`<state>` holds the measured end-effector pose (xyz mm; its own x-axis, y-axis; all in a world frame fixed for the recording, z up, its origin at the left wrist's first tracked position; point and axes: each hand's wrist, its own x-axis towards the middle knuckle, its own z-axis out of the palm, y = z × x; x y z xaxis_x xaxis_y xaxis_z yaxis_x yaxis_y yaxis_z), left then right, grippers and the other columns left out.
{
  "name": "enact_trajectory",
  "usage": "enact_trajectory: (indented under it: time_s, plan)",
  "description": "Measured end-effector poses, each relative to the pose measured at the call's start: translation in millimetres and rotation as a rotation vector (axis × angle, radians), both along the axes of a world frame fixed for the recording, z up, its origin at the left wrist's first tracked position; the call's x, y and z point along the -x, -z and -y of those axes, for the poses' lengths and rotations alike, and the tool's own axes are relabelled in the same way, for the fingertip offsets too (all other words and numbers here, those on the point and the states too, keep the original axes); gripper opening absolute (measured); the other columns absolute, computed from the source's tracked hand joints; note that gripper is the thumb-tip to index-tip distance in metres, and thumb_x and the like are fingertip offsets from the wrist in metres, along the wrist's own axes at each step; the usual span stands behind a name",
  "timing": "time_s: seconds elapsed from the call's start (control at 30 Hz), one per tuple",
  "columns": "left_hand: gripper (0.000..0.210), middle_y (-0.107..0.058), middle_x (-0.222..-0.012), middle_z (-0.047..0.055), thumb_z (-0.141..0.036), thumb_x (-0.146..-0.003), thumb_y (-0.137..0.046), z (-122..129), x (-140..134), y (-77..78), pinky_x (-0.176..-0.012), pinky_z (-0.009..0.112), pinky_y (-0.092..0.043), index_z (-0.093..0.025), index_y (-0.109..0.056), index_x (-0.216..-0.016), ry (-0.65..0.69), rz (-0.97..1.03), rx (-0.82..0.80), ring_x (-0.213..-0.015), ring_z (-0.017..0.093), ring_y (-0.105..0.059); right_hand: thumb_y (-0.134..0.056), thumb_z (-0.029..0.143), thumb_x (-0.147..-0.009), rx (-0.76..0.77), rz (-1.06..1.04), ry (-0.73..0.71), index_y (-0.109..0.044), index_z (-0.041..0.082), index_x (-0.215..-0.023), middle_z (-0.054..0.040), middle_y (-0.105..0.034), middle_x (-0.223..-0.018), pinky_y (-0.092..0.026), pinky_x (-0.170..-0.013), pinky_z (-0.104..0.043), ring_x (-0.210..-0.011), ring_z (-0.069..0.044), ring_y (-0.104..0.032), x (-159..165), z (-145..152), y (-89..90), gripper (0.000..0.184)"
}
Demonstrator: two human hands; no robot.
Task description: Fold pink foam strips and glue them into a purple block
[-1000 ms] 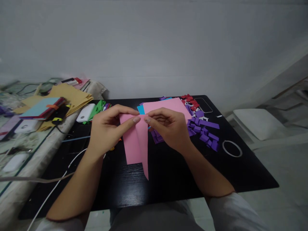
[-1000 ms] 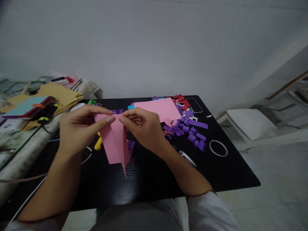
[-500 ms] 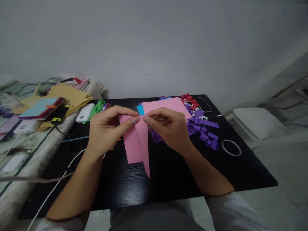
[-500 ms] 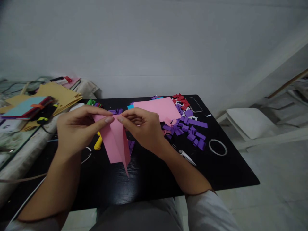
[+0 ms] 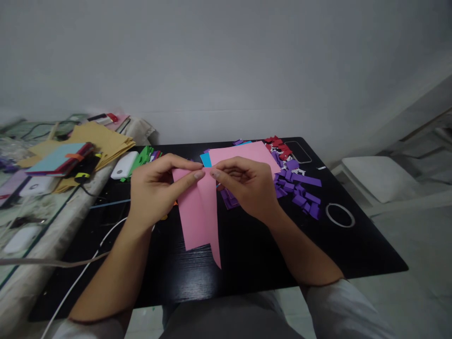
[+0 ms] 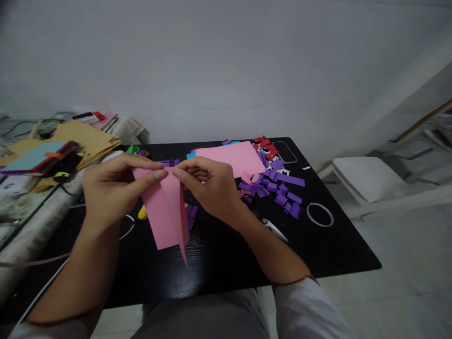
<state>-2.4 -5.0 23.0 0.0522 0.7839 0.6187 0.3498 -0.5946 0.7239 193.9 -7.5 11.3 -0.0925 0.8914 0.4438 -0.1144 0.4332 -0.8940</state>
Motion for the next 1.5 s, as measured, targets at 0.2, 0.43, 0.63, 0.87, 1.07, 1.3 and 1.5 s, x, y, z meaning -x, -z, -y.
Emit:
enact_trajectory:
  time_s: [0.2, 0.43, 0.63, 0.87, 1.07, 1.3, 1.5]
  plan:
    - [0.01, -0.081, -0.085, -0.001, -0.026, -0.081, -0.09, 1, -1, -0.7, -0.065, 0.027, -0.055, -0.028, -0.084, -0.089, -0.016, 0.001, 0.03, -0.073, 0.014, -0.071, -0.086, 0.03, -0.085, 0.009, 0.008, 0.001, -0.081, 0.021, -0.088, 0.0, -0.081, -0.083, -0.065, -0.066, -0.024, -0.066, -0.012, -0.073, 0, 0, 0.1, 0.011]
    - [0.007, -0.077, -0.079, 0.0, -0.029, -0.085, -0.081, -3, 1, -6.5, -0.055, 0.023, -0.051, -0.023, -0.081, -0.088, 0.068, 0.081, 0.241, -0.065, 0.013, -0.067, -0.084, 0.025, -0.085, -0.002, -0.001, 0.056, -0.081, 0.021, -0.088, 0.0015, -0.079, -0.079, -0.064, -0.064, -0.022, -0.065, -0.011, -0.073, -1, -2, 0.4, 0.005]
    - [0.01, -0.07, -0.067, -0.001, -0.029, -0.084, -0.08, -3, 1, -3.8, -0.048, 0.02, -0.044, -0.021, -0.078, -0.078, 0.021, 0.084, 0.271, -0.055, 0.011, -0.059, -0.084, 0.026, -0.085, 0.005, 0.006, 0.05, -0.082, 0.021, -0.089, 0.0012, -0.08, -0.079, -0.065, -0.064, -0.023, -0.064, -0.011, -0.073, -1, -1, 0.4, 0.006]
    - [0.012, -0.072, -0.072, -0.001, -0.031, -0.086, -0.078, -1, -3, -0.7, -0.05, 0.021, -0.045, -0.021, -0.078, -0.08, -0.019, 0.072, 0.215, -0.059, 0.011, -0.059, -0.085, 0.031, -0.085, 0.011, 0.038, 0.084, -0.082, 0.022, -0.09, 0.0005, -0.08, -0.079, -0.065, -0.064, -0.026, -0.065, -0.013, -0.074, -1, 1, 0.6, 0.01]
    - [0.016, -0.074, -0.077, 0.002, -0.036, -0.086, -0.081, -4, -2, 0.9, -0.052, 0.022, -0.049, -0.02, -0.08, -0.086, 0.079, 0.073, 0.339, -0.065, 0.014, -0.064, -0.083, 0.028, -0.086, -0.016, 0.042, 0.129, -0.082, 0.022, -0.088, -0.0004, -0.081, -0.082, -0.064, -0.066, -0.026, -0.067, -0.013, -0.074, -2, 1, -0.9, 0.007]
    - [0.024, -0.071, -0.068, 0.001, -0.04, -0.084, -0.084, -6, -2, 4.1, -0.047, 0.02, -0.045, -0.017, -0.078, -0.081, 0.063, 0.106, 0.39, -0.055, 0.012, -0.06, -0.087, 0.038, -0.082, 0.031, 0.004, 0.11, -0.081, 0.021, -0.086, -0.0009, -0.081, -0.081, -0.067, -0.068, -0.028, -0.069, -0.015, -0.075, -2, -3, 1.8, 0.018]
    - [0.028, -0.081, -0.083, 0.006, -0.043, -0.08, -0.089, -8, -4, 6.2, -0.055, 0.024, -0.055, -0.018, -0.084, -0.091, 0.184, 0.158, 0.521, -0.065, 0.018, -0.072, -0.086, 0.033, -0.082, 0.033, -0.011, 0.144, -0.081, 0.021, -0.085, -0.0007, -0.08, -0.08, -0.067, -0.068, -0.027, -0.069, -0.014, -0.075, -3, -5, 2.0, 0.013]
